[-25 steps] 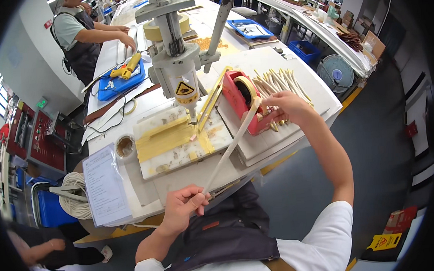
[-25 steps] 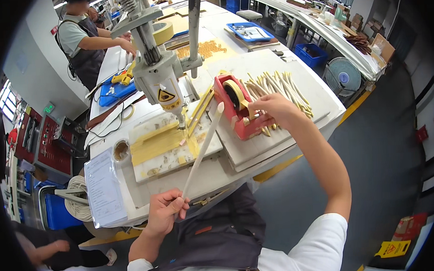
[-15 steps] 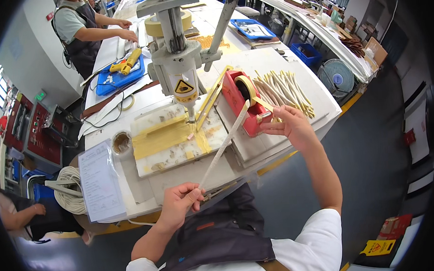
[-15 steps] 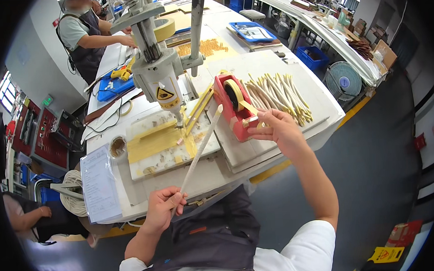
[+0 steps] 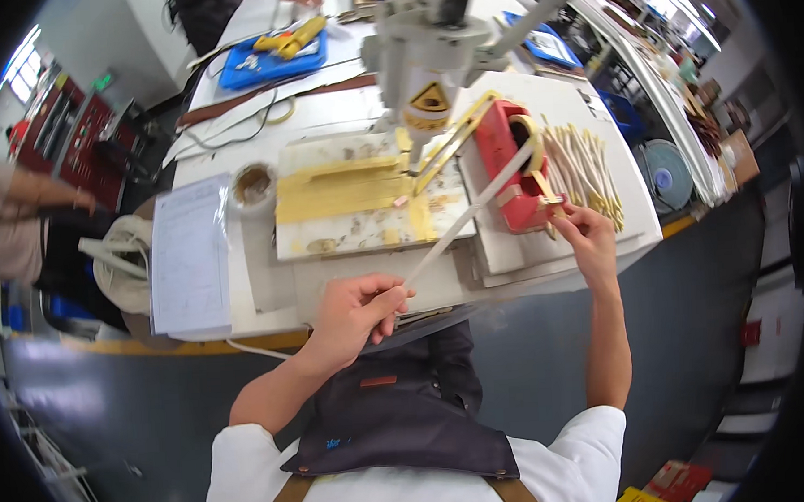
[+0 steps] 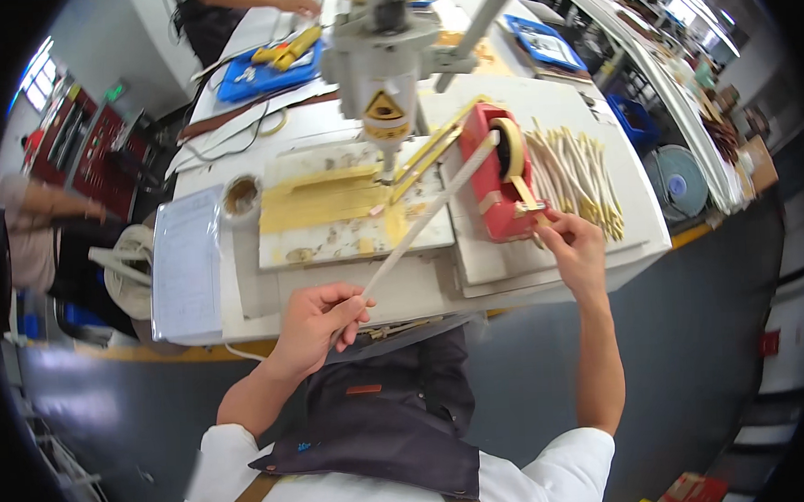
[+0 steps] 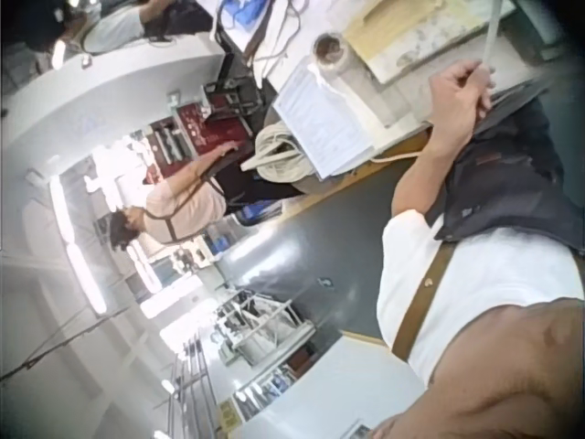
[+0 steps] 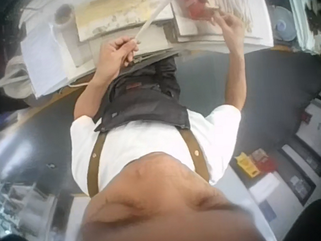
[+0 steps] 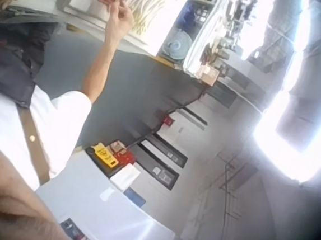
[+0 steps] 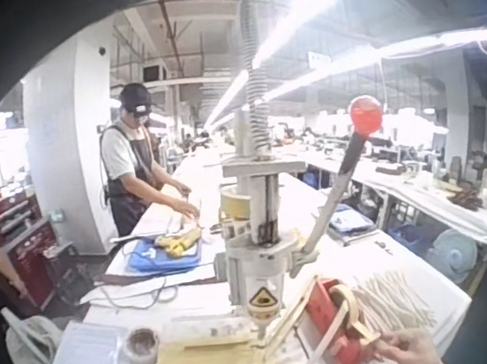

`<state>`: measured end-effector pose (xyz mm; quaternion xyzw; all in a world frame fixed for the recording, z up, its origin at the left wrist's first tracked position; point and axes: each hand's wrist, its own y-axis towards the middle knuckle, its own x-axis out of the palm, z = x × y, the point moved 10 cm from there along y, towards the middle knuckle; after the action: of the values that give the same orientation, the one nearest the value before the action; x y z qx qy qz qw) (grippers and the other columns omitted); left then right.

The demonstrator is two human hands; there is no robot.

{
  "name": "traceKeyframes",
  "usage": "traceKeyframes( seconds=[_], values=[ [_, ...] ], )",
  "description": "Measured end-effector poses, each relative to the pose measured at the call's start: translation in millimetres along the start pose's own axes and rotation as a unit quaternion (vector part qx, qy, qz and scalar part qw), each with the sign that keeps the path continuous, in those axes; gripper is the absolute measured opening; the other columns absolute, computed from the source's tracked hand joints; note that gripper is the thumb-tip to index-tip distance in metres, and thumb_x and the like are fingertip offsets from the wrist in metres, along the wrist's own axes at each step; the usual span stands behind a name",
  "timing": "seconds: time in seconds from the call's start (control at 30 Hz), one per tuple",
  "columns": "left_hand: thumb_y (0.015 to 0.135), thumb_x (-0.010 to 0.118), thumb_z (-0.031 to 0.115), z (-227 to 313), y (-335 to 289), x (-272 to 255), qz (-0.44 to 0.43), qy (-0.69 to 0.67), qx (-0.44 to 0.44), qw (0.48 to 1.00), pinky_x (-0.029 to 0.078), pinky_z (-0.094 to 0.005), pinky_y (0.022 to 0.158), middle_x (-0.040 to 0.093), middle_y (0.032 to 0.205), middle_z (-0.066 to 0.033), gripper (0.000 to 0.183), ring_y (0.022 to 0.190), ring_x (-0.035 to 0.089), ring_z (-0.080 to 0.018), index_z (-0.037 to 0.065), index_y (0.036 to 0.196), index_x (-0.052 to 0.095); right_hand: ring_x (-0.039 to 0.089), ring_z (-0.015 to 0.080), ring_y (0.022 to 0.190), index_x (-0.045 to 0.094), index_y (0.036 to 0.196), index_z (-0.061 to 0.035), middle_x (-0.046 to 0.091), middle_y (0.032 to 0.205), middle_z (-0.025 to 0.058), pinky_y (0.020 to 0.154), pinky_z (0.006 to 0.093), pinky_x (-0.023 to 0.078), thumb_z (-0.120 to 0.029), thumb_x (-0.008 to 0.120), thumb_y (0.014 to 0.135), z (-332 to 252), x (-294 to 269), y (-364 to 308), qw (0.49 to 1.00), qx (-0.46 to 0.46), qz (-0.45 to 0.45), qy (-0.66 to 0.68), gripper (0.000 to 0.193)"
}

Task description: The person inserts a white cable into a yellow plastic sleeve using a manual press machine. They repeatedly feed the cable into the machine, operate the lever to push the sleeve down, and then remove the finished unit to place it on a pile. The process involves handling the cable, the sleeve, and the machine lever.

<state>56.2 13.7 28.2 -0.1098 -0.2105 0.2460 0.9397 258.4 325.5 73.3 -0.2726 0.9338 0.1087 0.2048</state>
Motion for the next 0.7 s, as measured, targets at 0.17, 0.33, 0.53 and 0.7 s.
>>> traceKeyframes(
  seconds=[0.17,0.33,0.53,0.7],
  values=[
    [0.098,0.065,0.015,0.8,-6.0,-2.3,0.001,-0.001,0.003,1.000,0.043,-0.0195,0.048,0.066,0.080,-0.0054,0.024,0.058,0.054,-0.0054,-0.006,0.109,0.069,0.057,0.0066,0.070,0.067,0.082,0.0063,0.073,0.090,0.0103,0.063,0.0239,0.046,-0.006,0.070,0.089,-27.1,-8.1,-28.0,0.997,-0.060,0.043,0.006,0.015],
    [0.100,0.062,0.015,3.3,-5.3,10.0,-0.010,0.052,0.043,0.998,0.046,-0.0209,0.051,0.064,0.086,-0.0063,0.026,0.062,0.056,-0.0065,-0.008,0.110,0.068,0.062,0.0107,0.063,0.067,0.081,0.0016,0.069,0.074,0.0073,0.059,0.0257,0.049,-0.006,0.071,0.088,-109.3,91.5,-96.1,0.965,-0.167,-0.197,0.054,0.011],
    [0.100,0.063,0.014,10.0,-11.7,20.0,-0.005,0.098,0.109,0.989,0.047,-0.0225,0.054,0.060,0.090,-0.0049,0.024,0.066,0.056,-0.0070,-0.007,0.111,0.067,0.068,0.0146,0.061,0.066,0.079,0.0013,0.067,0.067,0.0092,0.057,0.0266,0.053,-0.013,0.076,0.089,-123.5,157.6,-109.9,0.949,-0.153,-0.275,0.031,0.020],
    [0.099,0.062,0.009,22.4,-19.6,20.8,0.002,0.203,0.226,0.953,0.048,-0.0230,0.054,0.060,0.089,-0.0070,0.019,0.065,0.059,-0.0095,-0.005,0.110,0.068,0.066,0.0170,0.058,0.069,0.076,0.0001,0.067,0.066,0.0100,0.055,0.0284,0.051,-0.018,0.078,0.086,-114.2,161.4,-107.4,0.958,-0.140,-0.251,0.007,0.023]
  ],
)
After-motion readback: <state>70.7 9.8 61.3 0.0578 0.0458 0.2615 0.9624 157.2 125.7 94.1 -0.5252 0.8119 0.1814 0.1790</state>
